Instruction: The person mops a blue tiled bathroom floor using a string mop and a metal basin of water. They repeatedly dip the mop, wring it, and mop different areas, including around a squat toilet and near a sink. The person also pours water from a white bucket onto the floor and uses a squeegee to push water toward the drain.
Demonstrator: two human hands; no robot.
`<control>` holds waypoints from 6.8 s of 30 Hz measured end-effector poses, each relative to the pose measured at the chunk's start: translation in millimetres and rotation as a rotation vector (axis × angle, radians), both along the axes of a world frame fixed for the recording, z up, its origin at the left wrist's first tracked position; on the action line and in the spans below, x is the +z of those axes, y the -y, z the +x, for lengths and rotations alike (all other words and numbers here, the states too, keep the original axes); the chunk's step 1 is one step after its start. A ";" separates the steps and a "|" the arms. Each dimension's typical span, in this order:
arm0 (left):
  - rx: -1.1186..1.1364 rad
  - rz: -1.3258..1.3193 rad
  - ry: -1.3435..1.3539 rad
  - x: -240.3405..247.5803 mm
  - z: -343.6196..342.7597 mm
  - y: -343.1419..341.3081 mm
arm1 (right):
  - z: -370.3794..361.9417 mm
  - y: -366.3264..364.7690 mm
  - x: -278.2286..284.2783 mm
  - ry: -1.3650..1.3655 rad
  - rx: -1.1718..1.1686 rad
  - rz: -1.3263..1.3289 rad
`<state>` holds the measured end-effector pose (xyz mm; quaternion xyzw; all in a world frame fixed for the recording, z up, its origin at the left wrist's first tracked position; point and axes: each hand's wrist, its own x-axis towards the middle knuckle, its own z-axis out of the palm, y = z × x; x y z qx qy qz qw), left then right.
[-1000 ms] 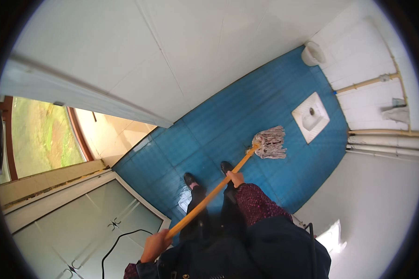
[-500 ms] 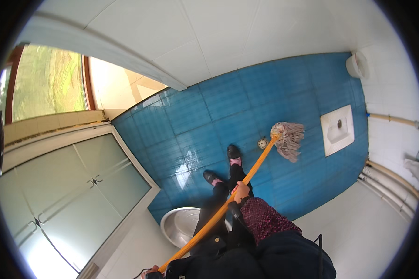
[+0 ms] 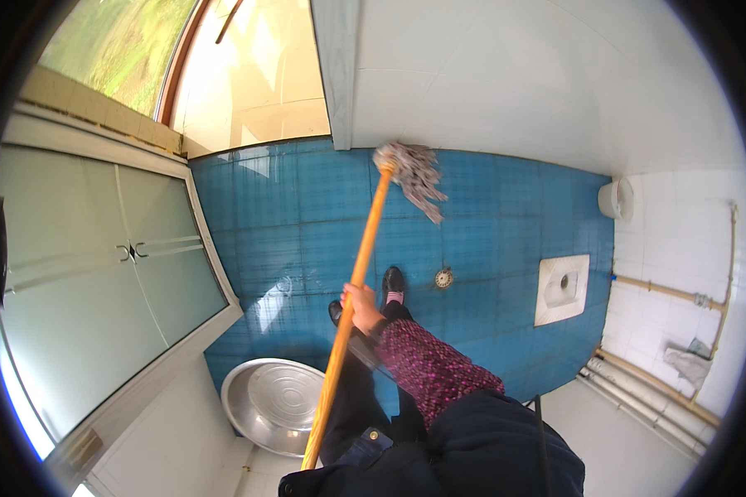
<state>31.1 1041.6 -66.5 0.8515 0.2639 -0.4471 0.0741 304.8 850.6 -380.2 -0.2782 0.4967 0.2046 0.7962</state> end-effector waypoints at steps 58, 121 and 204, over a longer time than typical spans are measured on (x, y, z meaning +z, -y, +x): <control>-0.059 0.115 0.333 -167.3 -88.5 -47.1 | 11.8 45.7 -63.2 -0.226 0.071 -0.007; -0.411 -0.011 -0.149 -199.8 222.5 482.8 | 33.0 467.5 -125.3 -0.158 -0.235 0.267; -1.386 -0.735 0.031 -124.2 347.8 878.2 | -155.3 1059.9 -57.9 -0.187 -0.774 -0.566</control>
